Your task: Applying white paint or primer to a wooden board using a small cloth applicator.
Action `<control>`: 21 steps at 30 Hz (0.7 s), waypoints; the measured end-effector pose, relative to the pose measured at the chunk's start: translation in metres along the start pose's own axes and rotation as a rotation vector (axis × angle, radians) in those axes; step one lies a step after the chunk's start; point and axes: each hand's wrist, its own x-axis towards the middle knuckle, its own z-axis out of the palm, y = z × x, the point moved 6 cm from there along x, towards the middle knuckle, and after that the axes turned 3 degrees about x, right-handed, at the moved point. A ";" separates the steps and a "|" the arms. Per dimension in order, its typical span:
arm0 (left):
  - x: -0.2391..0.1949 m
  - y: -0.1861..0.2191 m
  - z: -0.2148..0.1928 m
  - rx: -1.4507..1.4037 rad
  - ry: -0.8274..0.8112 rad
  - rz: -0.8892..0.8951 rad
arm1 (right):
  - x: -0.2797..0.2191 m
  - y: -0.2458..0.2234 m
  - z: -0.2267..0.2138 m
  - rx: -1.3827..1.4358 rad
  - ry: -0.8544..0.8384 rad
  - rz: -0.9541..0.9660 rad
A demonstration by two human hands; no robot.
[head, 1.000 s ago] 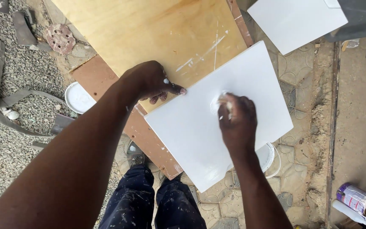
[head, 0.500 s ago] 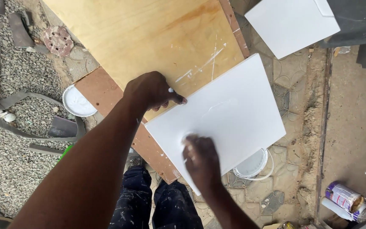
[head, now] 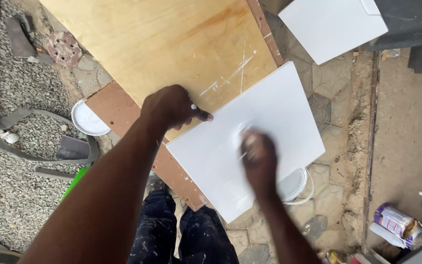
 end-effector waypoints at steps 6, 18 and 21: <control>0.000 -0.001 0.000 0.021 0.002 0.002 | -0.046 -0.042 0.037 -0.200 -0.122 -0.303; -0.001 -0.002 0.000 -0.009 0.012 -0.003 | 0.021 0.015 -0.011 -0.033 0.103 -0.015; 0.000 -0.002 0.004 0.005 -0.017 0.003 | -0.075 -0.089 0.046 0.185 -0.150 -0.205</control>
